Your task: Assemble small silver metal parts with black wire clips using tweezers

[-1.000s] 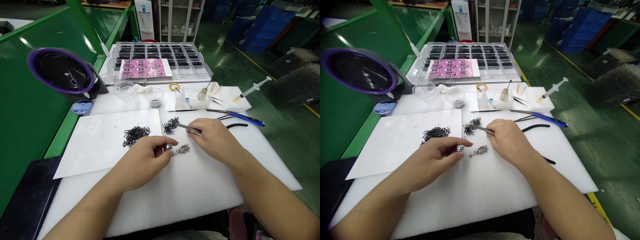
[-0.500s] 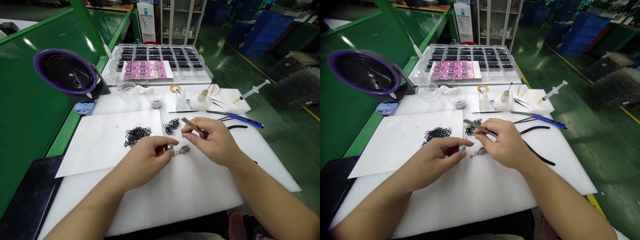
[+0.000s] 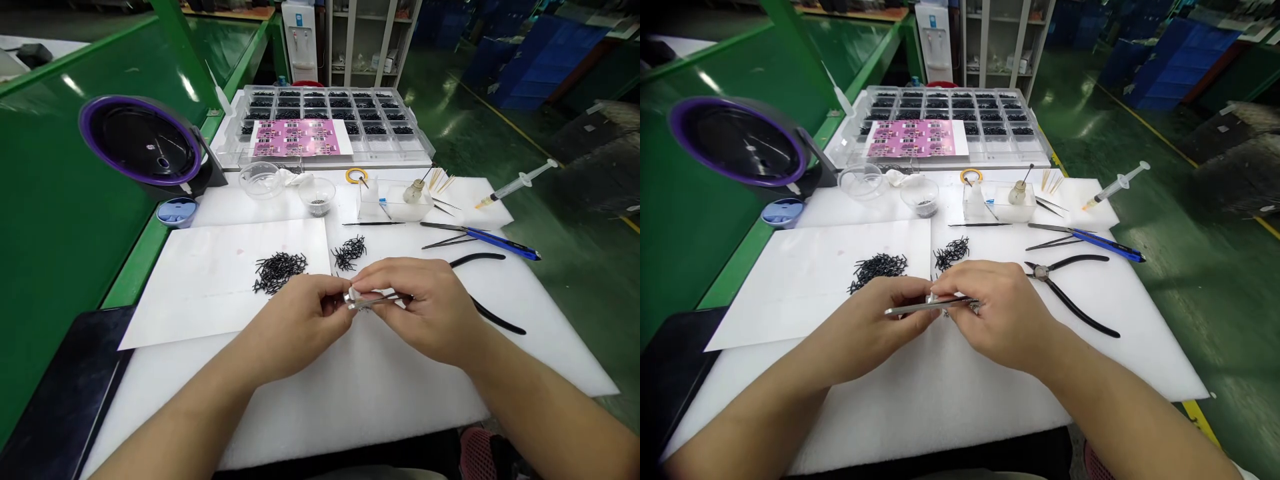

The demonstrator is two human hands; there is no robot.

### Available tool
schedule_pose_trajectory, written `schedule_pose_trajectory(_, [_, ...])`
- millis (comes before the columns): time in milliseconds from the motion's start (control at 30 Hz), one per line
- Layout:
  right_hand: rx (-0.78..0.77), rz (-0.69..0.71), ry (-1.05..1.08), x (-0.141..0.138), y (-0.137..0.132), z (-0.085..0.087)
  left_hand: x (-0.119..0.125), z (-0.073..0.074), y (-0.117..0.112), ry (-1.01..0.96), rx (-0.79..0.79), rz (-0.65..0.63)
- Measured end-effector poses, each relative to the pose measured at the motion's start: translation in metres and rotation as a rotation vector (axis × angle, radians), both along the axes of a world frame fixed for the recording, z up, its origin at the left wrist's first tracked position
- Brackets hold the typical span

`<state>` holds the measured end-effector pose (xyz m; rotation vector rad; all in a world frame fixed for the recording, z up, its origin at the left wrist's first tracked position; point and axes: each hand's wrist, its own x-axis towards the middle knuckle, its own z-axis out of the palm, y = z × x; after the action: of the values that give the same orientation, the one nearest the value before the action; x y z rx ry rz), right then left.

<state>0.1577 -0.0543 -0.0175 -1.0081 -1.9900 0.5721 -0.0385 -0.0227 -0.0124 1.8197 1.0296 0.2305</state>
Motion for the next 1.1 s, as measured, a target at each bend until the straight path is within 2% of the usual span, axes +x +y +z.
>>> schedule_pose_trajectory(100, [0.15, 0.015, -0.03, -0.004, 0.0, -0.004, 0.0, 0.0, 0.001, -0.025, -0.009, 0.011])
schedule_pose_trajectory(200, [0.2, 0.016, -0.054, -0.008, -0.001, -0.008, 0.0, -0.002, 0.002, -0.051, -0.011, 0.025])
schedule_pose_trajectory(333, [0.146, 0.004, 0.064, -0.006, -0.002, -0.005, 0.0, -0.004, 0.0, -0.121, 0.01, 0.054])
schedule_pose_trajectory(433, [0.066, -0.188, 0.151, 0.008, 0.002, 0.002, -0.002, -0.003, -0.002, -0.113, 0.021, 0.114])
schedule_pose_trajectory(500, [0.0, -0.38, 0.046, 0.022, 0.008, 0.005, -0.003, 0.0, -0.002, -0.069, 0.029, 0.127])
schedule_pose_trajectory(567, [-0.133, -0.481, -0.214, 0.035, 0.016, 0.004, -0.004, 0.002, -0.002, -0.027, 0.041, 0.112])
schedule_pose_trajectory(633, [-0.256, -0.515, -0.492, 0.043, 0.022, 0.001, -0.005, 0.005, -0.002, -0.004, 0.053, 0.091])
schedule_pose_trajectory(700, [-0.311, -0.503, -0.632, 0.044, 0.026, -0.002, -0.005, 0.007, -0.001, 0.015, 0.059, 0.079])
schedule_pose_trajectory(867, [-0.258, -0.518, -0.505, 0.031, 0.033, -0.008, -0.005, 0.006, -0.003, 0.073, 0.067, 0.027])
schedule_pose_trajectory(1100, [-0.252, -0.471, -0.584, 0.01, 0.05, -0.017, -0.006, 0.003, -0.006, 0.106, 0.063, -0.071])
